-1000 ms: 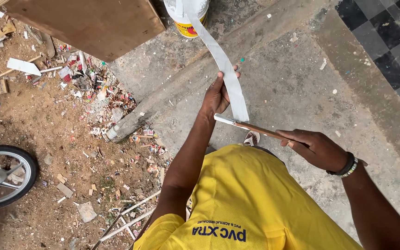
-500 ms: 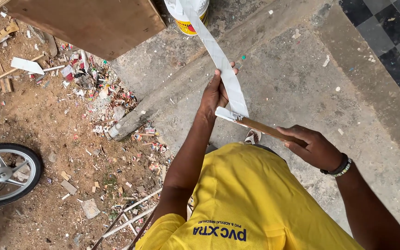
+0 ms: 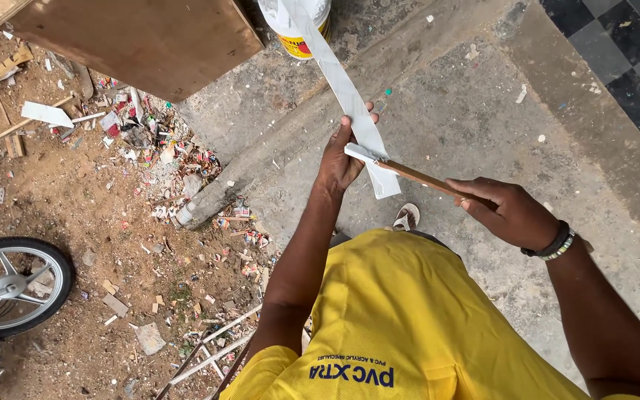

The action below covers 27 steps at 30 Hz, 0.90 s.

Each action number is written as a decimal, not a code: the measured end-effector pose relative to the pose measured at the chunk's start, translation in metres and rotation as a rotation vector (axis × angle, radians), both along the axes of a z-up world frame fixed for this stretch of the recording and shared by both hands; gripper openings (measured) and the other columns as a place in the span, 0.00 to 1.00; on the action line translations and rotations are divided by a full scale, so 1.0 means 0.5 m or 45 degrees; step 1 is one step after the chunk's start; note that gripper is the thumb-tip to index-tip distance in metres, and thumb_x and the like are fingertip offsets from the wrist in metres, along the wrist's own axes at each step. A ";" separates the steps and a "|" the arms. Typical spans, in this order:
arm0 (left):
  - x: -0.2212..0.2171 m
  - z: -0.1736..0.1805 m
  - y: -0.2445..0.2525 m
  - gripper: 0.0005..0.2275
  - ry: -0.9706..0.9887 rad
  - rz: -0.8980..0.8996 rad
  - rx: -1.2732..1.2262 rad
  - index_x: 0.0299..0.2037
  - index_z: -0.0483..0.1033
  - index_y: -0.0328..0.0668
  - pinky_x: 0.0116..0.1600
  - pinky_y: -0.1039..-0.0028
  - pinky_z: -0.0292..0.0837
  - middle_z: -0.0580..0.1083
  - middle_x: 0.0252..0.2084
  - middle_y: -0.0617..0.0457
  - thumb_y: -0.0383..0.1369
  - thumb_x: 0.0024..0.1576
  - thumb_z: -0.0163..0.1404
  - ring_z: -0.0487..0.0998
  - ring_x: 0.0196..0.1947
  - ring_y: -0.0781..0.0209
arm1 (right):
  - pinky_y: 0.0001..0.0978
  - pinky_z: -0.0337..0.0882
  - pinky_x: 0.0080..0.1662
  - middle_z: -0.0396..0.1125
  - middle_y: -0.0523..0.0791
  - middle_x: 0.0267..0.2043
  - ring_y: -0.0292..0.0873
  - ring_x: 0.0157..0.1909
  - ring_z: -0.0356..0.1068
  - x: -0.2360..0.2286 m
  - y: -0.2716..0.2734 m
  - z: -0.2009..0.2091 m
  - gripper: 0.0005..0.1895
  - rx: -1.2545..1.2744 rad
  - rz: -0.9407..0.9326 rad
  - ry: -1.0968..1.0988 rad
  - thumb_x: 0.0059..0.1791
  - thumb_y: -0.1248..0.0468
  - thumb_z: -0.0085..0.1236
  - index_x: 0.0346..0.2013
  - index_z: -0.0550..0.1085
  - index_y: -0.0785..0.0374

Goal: Applying adhesive to a laminate strip using a brush or stick for furniture manufacturing.

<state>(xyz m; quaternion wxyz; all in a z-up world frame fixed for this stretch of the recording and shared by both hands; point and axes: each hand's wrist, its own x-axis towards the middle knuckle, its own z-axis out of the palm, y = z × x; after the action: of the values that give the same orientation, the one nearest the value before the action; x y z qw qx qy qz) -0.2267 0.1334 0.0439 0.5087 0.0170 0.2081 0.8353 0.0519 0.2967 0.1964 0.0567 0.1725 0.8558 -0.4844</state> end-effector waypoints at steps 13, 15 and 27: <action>0.011 0.000 -0.014 0.28 -0.058 -0.009 0.077 0.69 0.61 0.28 0.55 0.69 0.80 0.78 0.53 0.40 0.42 0.65 0.52 0.82 0.51 0.57 | 0.29 0.76 0.44 0.75 0.45 0.46 0.35 0.46 0.76 -0.008 -0.015 0.021 0.24 -0.165 0.111 0.204 0.53 0.64 0.53 0.65 0.69 0.58; 0.020 0.027 -0.012 0.28 -0.070 -0.010 0.065 0.68 0.61 0.28 0.55 0.68 0.80 0.78 0.54 0.41 0.42 0.64 0.52 0.82 0.52 0.57 | 0.29 0.75 0.42 0.75 0.45 0.46 0.36 0.42 0.75 -0.020 -0.019 0.020 0.25 -0.092 0.035 0.108 0.53 0.64 0.53 0.66 0.69 0.58; 0.031 0.002 -0.029 0.26 -0.014 -0.073 0.150 0.69 0.64 0.33 0.52 0.67 0.81 0.78 0.54 0.42 0.42 0.66 0.51 0.82 0.49 0.57 | 0.29 0.74 0.39 0.74 0.43 0.40 0.35 0.36 0.73 -0.013 -0.013 0.010 0.24 -0.042 0.079 0.038 0.51 0.65 0.55 0.64 0.71 0.57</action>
<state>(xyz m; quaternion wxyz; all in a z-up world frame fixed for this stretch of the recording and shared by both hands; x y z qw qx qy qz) -0.2112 0.1190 0.0450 0.5317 0.0484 0.1553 0.8312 0.0452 0.2902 0.2013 0.0619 0.1378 0.8533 -0.4990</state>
